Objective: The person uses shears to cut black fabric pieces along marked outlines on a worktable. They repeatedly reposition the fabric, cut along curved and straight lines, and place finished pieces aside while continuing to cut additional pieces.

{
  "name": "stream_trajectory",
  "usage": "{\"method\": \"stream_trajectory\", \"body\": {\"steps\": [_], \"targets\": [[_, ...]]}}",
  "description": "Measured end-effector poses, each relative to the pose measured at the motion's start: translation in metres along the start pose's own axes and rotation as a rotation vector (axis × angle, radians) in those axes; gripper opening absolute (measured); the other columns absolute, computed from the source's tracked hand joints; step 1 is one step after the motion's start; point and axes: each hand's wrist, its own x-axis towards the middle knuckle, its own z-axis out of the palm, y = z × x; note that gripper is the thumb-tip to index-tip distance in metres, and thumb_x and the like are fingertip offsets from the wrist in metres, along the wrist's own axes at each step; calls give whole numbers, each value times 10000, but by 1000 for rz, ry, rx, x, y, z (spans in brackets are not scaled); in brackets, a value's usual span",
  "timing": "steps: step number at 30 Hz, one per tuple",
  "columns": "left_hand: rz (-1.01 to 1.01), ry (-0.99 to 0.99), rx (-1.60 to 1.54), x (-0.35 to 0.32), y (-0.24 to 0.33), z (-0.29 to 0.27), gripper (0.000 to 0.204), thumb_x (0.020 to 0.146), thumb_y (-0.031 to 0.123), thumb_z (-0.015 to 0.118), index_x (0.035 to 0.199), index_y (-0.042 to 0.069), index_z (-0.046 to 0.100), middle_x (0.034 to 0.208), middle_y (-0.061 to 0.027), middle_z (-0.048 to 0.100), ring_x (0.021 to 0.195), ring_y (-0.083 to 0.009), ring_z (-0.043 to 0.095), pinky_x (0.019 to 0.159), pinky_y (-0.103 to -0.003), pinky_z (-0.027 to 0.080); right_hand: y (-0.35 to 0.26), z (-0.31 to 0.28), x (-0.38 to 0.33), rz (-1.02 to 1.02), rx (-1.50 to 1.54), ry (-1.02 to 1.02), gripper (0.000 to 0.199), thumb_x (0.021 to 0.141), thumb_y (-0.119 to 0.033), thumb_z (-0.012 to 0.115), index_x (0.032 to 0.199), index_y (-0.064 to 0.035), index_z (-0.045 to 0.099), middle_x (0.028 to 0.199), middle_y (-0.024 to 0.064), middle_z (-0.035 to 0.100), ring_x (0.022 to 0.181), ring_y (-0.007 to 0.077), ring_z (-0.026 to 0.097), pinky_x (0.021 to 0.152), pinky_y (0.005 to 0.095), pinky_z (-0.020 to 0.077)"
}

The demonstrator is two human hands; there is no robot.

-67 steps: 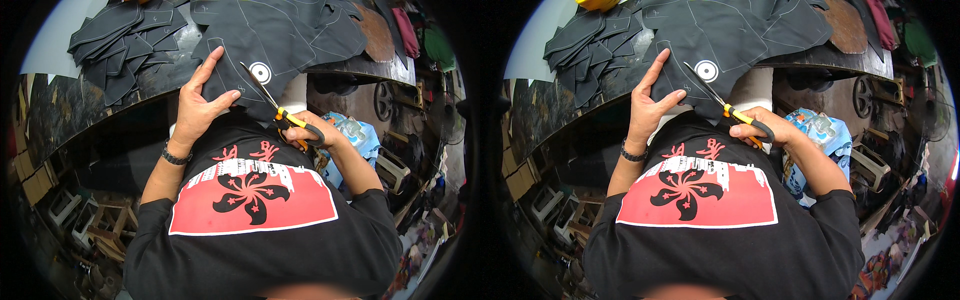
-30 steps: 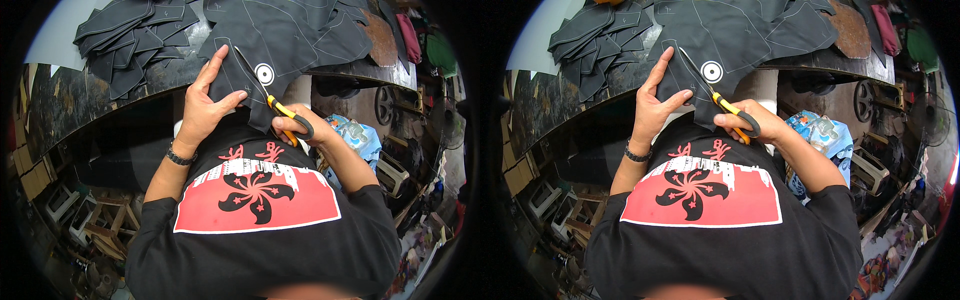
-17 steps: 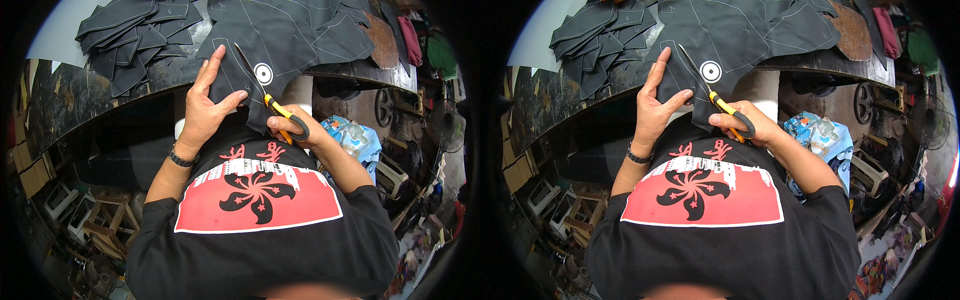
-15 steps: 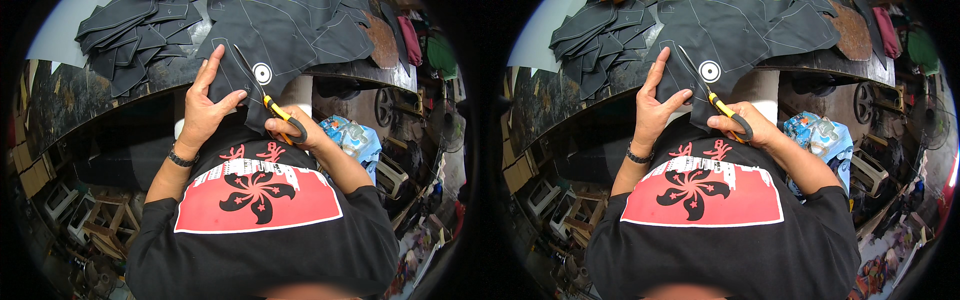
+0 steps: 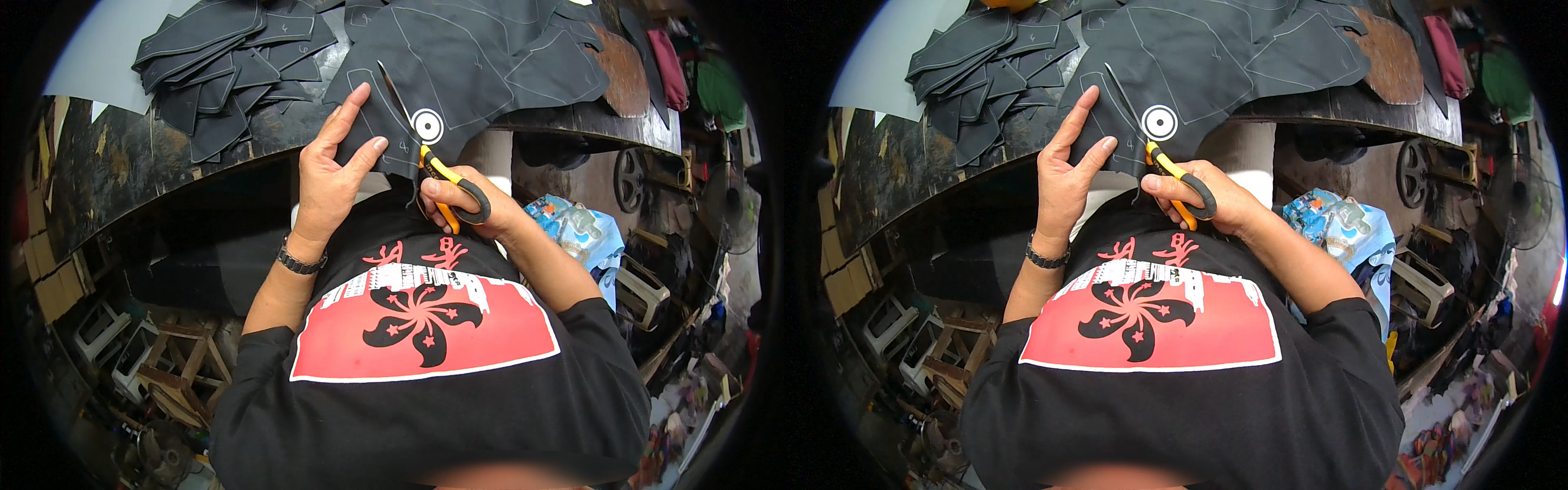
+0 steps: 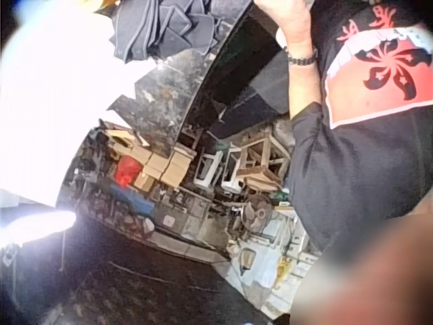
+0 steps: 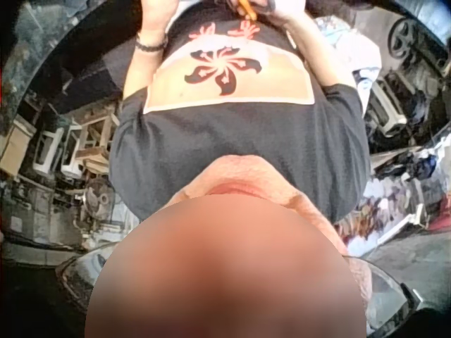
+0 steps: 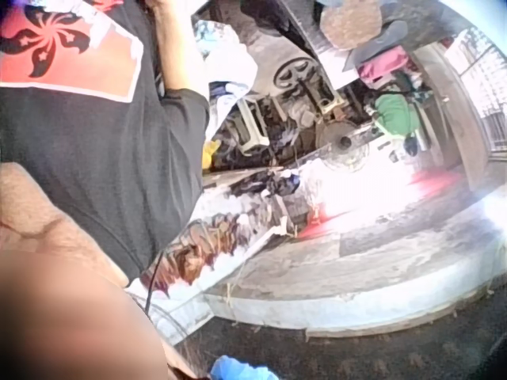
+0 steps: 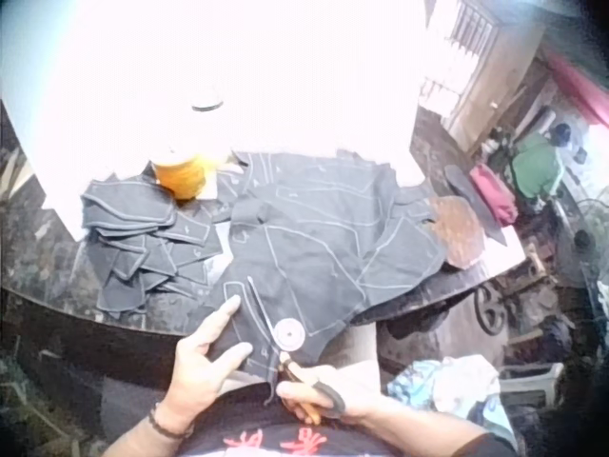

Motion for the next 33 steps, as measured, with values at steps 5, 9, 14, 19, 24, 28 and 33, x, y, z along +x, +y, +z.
{"method": "stream_trajectory", "body": {"steps": [5,9,14,19,24,28,33], "targets": [[-3,3,-48,-2,-1,0,577,838,18,696,1380,20,495,1383,-118,536,1267,-170,487,1071,-289,347,10,7,-1,-15,-28,37,401,843,-408,719,728,-38,618,565,7,517,501,84,482,472,232,333],[9,1,-15,-3,-3,2,579,840,22,696,1381,17,491,1383,-118,533,1273,-169,480,1075,-290,341,16,8,-1,-23,-49,58,397,847,-405,725,723,-43,622,547,-2,515,483,74,472,466,231,322],[12,8,-29,-4,-4,3,577,843,26,694,1383,18,489,1371,-117,541,1265,-169,486,1073,-291,344,13,9,0,18,66,33,393,843,-408,731,757,-38,631,565,4,526,489,75,491,465,221,339],[41,16,-21,-5,-5,3,578,843,22,693,1384,25,491,1368,-117,543,1251,-167,499,1062,-286,356,10,12,1,4,33,45,381,847,-401,728,754,-47,622,570,5,529,479,74,486,455,220,338],[40,20,-30,-4,-5,4,575,842,7,685,1384,33,496,1356,-109,553,1219,-149,512,1042,-278,376,10,14,1,-12,-83,83,384,849,-386,732,689,-65,594,544,-2,515,463,67,470,446,228,329],[11,53,-39,-3,-4,4,535,840,2,685,1352,28,532,1297,-98,593,1148,-132,550,997,-265,415,12,15,3,0,-117,127,387,844,-369,739,649,-73,582,522,-5,503,449,67,458,438,229,320],[-103,45,-251,1,-2,-1,476,842,-11,677,1307,19,576,1251,-86,620,1081,-109,583,935,-240,463,9,2,4,36,-39,-28,408,875,-405,675,673,-60,595,570,21,543,504,85,489,486,225,345]]}}
